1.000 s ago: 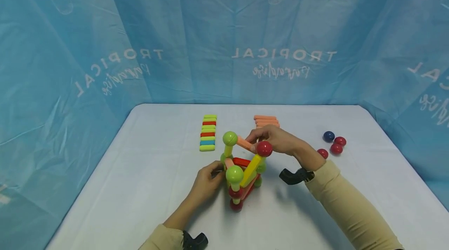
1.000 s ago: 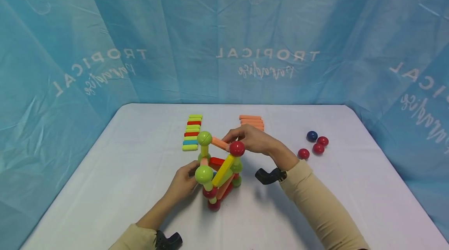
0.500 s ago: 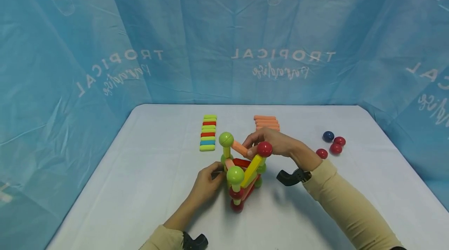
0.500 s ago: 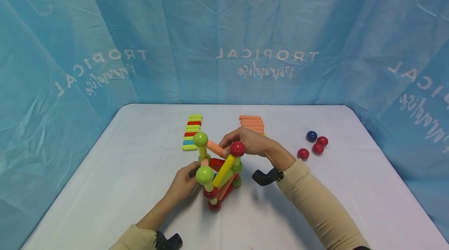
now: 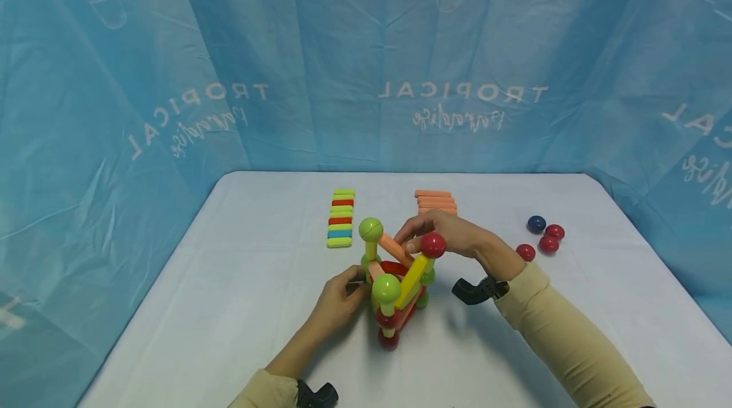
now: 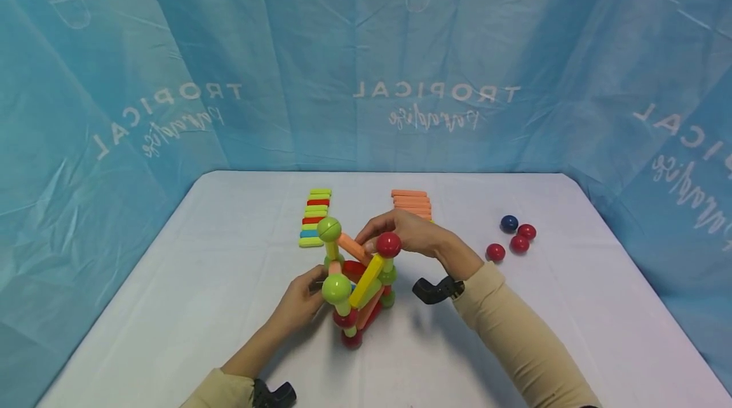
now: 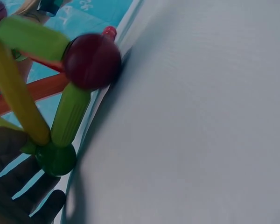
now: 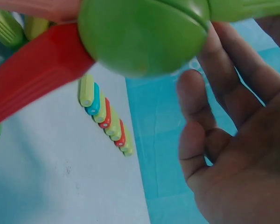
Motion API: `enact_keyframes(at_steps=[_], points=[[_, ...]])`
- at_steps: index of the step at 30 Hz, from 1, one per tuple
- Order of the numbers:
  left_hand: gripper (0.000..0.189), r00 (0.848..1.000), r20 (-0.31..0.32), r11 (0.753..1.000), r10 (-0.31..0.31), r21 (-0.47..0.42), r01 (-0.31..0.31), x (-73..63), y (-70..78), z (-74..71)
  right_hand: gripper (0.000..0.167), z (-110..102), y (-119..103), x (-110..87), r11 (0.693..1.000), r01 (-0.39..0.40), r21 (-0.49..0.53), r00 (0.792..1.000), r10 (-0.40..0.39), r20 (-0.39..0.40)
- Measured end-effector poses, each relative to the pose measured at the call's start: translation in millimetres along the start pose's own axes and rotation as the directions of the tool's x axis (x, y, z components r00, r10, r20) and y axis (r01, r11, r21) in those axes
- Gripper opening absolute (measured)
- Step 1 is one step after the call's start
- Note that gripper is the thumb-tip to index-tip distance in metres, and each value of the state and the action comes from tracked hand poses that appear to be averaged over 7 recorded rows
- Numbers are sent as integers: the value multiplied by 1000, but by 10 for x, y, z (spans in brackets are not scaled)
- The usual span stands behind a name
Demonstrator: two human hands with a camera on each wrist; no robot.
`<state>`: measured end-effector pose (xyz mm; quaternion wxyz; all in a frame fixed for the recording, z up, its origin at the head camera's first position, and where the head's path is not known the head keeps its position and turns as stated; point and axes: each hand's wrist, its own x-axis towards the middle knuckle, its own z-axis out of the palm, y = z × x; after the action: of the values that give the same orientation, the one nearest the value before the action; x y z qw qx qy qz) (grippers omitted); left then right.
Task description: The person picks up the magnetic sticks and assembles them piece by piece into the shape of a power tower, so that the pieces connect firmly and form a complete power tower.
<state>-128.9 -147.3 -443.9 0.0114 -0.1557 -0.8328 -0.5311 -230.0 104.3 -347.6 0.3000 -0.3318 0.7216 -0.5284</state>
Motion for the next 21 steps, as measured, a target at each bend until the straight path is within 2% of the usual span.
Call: enact_keyframes(at_steps=[4,7,10,12,16,19,21], points=[[18,1000,-5,1000,15,11,-15,-127,-4,-84,35,2,52,52,997,11,74,992,-2,-126],[21,1000,-25,1000,8,2,-8,-289,-16,-182,37,77,139,191,996,2,85,971,19,-240],[24,999,-32,1000,-11,4,12,-476,-14,-290,32,216,245,394,999,-38,36,945,48,-322],[25,1000,-19,1000,-19,14,19,-590,5,-345,29,314,310,539,998,-62,-29,938,48,-345],[29,999,26,999,-27,26,26,-766,62,-412,29,470,399,814,975,-56,-217,942,-20,-334],[35,996,74,999,-44,5,44,-851,103,-436,29,547,448,1000,924,-44,-381,948,-81,-306],[42,991,112,997,-70,-13,72,-887,128,-442,30,591,475,1112,873,-62,-484,951,-95,-294]])
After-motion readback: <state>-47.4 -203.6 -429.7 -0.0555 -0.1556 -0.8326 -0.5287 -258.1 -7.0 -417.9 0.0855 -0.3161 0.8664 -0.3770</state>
